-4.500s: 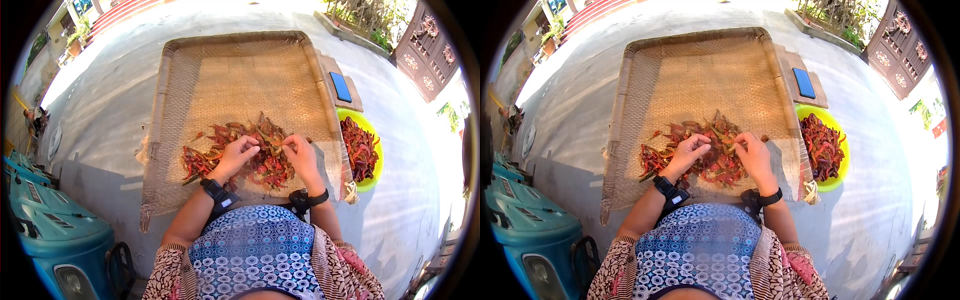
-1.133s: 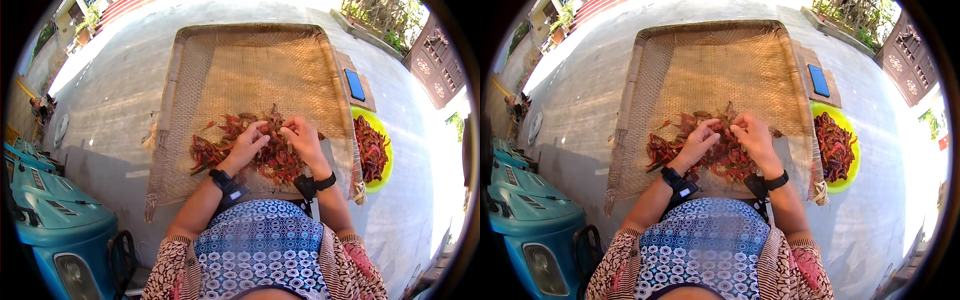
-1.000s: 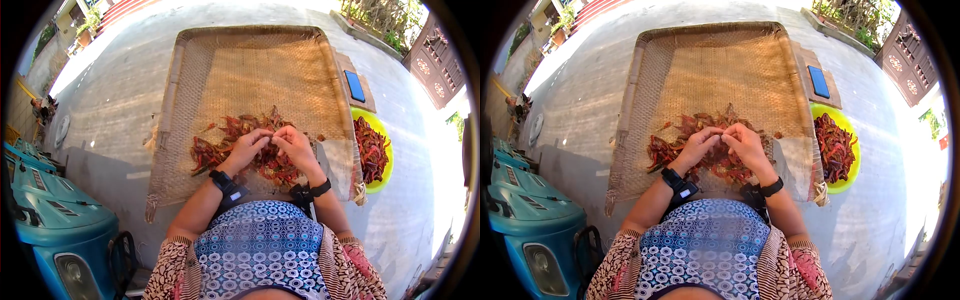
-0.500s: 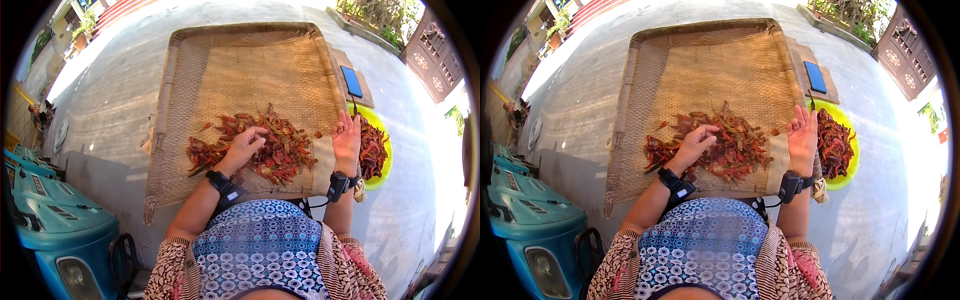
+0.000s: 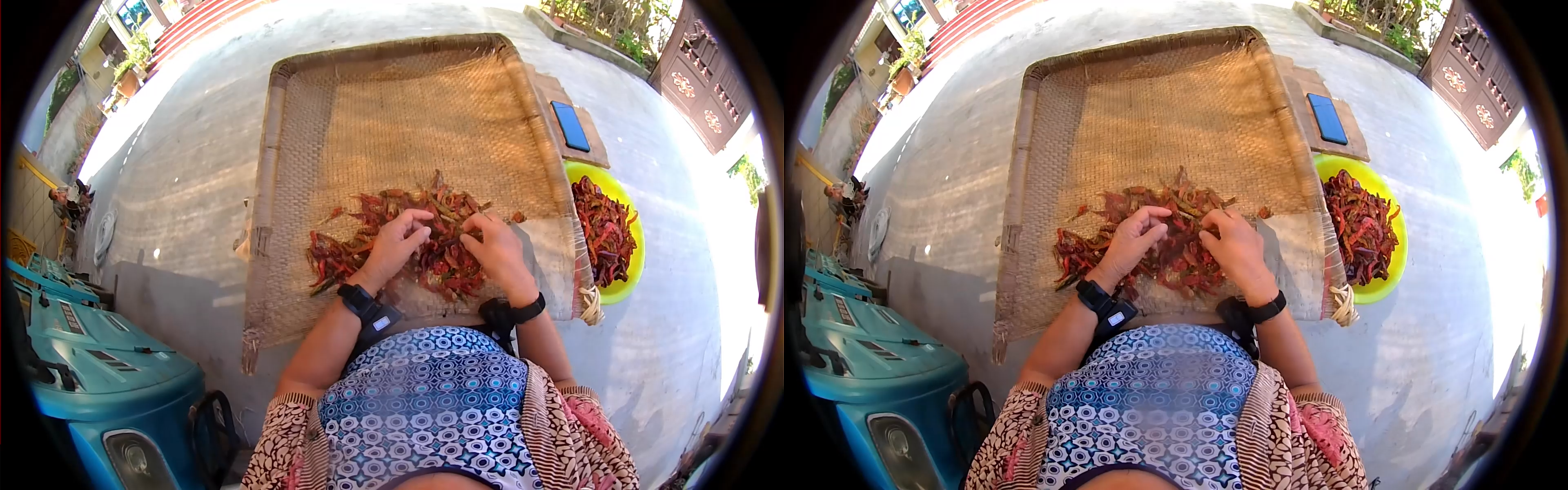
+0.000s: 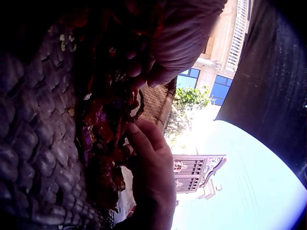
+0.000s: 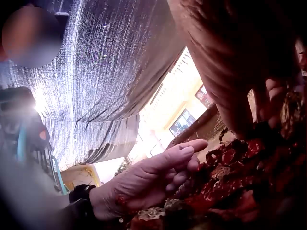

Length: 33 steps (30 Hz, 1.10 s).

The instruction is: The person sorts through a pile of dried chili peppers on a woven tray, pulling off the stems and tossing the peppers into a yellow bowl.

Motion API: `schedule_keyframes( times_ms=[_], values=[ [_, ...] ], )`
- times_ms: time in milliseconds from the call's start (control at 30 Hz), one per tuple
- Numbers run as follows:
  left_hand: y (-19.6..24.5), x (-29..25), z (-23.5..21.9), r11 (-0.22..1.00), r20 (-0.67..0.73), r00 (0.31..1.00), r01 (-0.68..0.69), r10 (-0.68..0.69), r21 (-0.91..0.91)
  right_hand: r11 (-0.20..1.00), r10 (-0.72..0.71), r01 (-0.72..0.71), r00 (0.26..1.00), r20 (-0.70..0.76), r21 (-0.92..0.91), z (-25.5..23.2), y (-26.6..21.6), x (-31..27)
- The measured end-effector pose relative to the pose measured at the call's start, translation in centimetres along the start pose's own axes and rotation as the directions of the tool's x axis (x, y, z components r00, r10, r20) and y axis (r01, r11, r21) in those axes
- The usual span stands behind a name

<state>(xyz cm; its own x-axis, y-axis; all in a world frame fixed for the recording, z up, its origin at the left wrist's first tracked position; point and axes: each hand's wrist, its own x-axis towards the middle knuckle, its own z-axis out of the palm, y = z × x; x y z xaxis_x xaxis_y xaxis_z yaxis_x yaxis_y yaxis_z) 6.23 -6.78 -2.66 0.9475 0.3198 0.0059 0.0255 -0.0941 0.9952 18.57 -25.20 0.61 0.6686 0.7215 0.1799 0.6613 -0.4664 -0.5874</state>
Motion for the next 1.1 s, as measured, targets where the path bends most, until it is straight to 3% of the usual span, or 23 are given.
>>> schedule_keyframes(
  times_ms=[100,200,300,400,600,733,800,900,967,1033,1067,1100],
  values=[
    [0.8,-0.2,0.1,1.000,-0.001,1.000,0.014,-0.014,-0.001,0.995,0.053,-0.046,0.996,-0.071,0.088,0.0,-0.5,0.1],
    [1.2,-0.3,0.3,1.000,0.012,1.000,0.013,-0.013,0.001,0.961,0.098,-0.120,0.990,0.098,0.249,-0.2,-1.9,0.0],
    [1.0,-0.3,0.2,1.000,0.036,0.999,-0.006,0.007,-0.031,0.960,-0.059,0.024,0.991,0.118,0.278,1.3,-2.1,-0.1],
    [0.9,-0.3,-0.1,0.997,0.004,1.000,0.022,-0.022,-0.077,0.953,-0.131,0.119,0.991,0.025,0.280,1.8,-2.4,-0.2],
    [0.6,-0.2,-0.1,0.994,-0.008,1.000,0.001,-0.002,-0.109,0.897,0.006,-0.096,0.978,0.206,0.432,1.4,-2.2,-0.5],
    [0.6,-0.2,0.1,0.994,-0.031,0.999,0.012,-0.016,-0.111,0.796,0.069,-0.171,0.979,0.193,0.581,0.0,-0.9,0.2],
    [0.6,-0.2,0.0,0.993,-0.034,0.999,0.010,-0.014,-0.115,0.701,0.141,-0.219,0.975,0.169,0.679,-0.9,0.8,0.6],
    [0.1,-0.1,-0.1,0.993,-0.031,0.999,0.014,-0.018,-0.117,0.508,0.326,-0.193,0.945,0.020,0.839,-3.5,3.2,1.1],
    [-0.3,0.0,0.0,0.994,-0.035,0.999,-0.004,0.000,-0.108,0.036,0.404,0.067,0.912,-0.076,0.997,-4.7,6.3,1.1],
    [-0.3,0.0,0.0,0.993,-0.035,0.999,0.000,-0.004,-0.116,-0.307,0.408,0.126,0.913,0.011,0.943,-6.4,7.8,1.0],
    [-0.2,0.0,-0.1,0.993,-0.034,0.999,0.003,-0.007,-0.119,-0.468,0.400,0.154,0.915,0.054,0.870,-7.0,8.3,0.9],
    [-0.1,0.0,0.0,0.993,-0.038,0.999,-0.001,-0.003,-0.114,-0.457,0.369,0.144,0.929,0.039,0.878,-7.1,9.0,0.8]
  ],
)
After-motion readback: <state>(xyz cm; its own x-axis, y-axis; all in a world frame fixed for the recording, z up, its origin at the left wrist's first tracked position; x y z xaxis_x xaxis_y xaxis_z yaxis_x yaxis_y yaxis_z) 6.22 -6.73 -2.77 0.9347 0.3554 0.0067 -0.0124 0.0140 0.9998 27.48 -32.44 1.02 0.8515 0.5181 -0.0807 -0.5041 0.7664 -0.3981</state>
